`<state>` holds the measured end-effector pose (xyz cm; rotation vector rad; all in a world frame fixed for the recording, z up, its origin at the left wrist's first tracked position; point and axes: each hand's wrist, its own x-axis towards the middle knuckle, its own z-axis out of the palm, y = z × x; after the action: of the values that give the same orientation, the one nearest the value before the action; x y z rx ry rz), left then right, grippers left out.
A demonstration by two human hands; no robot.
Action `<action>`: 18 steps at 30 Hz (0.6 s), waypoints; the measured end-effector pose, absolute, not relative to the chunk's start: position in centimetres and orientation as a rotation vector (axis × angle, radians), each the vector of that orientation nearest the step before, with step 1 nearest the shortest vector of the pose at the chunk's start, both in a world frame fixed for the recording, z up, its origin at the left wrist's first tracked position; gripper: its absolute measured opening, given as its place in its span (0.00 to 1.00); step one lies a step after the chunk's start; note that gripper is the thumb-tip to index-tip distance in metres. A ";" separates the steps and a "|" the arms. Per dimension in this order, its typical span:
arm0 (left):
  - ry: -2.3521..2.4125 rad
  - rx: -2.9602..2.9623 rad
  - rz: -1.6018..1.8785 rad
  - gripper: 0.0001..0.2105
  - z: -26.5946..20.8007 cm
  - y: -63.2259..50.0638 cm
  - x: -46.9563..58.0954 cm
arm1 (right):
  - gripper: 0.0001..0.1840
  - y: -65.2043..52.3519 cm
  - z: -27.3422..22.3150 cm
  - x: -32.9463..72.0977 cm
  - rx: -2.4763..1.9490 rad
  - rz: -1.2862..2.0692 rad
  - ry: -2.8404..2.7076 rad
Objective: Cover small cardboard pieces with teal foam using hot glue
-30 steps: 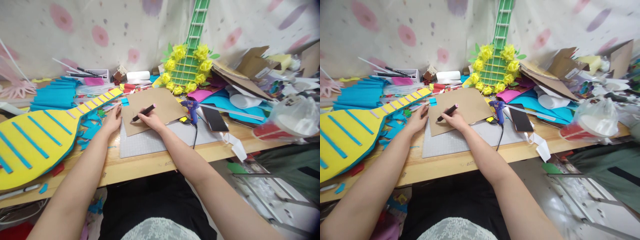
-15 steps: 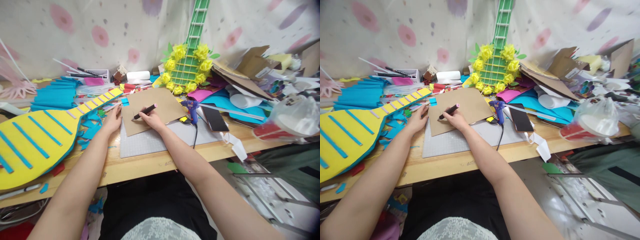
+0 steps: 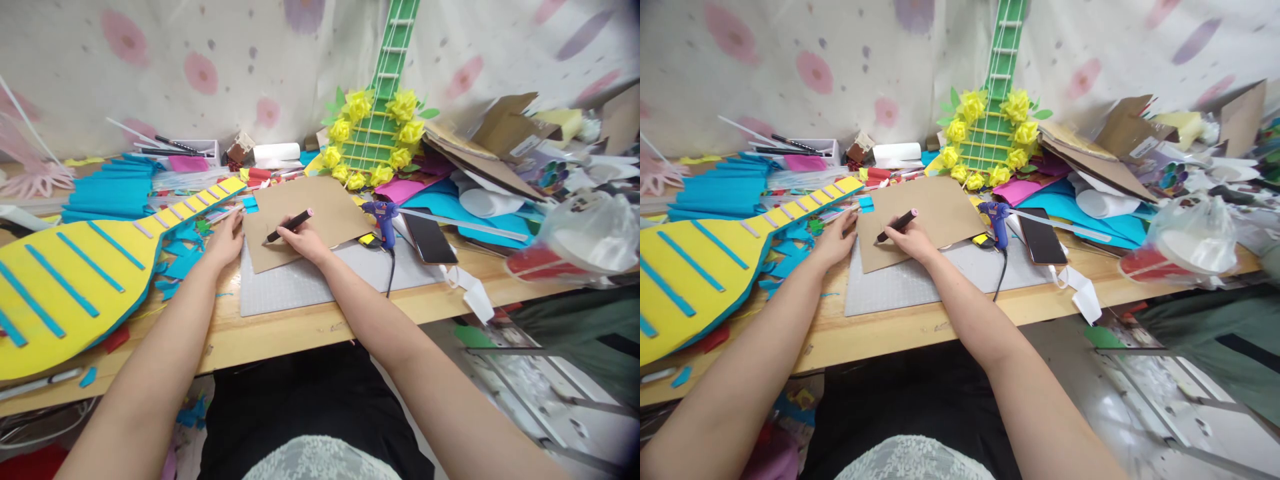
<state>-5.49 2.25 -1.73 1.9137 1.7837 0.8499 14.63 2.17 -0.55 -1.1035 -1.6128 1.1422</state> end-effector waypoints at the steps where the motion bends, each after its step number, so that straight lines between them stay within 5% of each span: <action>1: 1.775 1.912 0.857 0.30 -1.8 2.3 -5.5 | 0.06 2.1 -0.5 14.6 -1.103 1.149 -1.616; 18: 1.756 1.895 0.858 0.30 -1.8 2.4 -5.7 | 0.05 1.5 -0.2 14.5 -1.055 1.238 -1.630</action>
<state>-5.73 2.38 -1.85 1.8954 1.7555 0.8583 14.49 1.49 -0.16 -1.0547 -1.6296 1.2381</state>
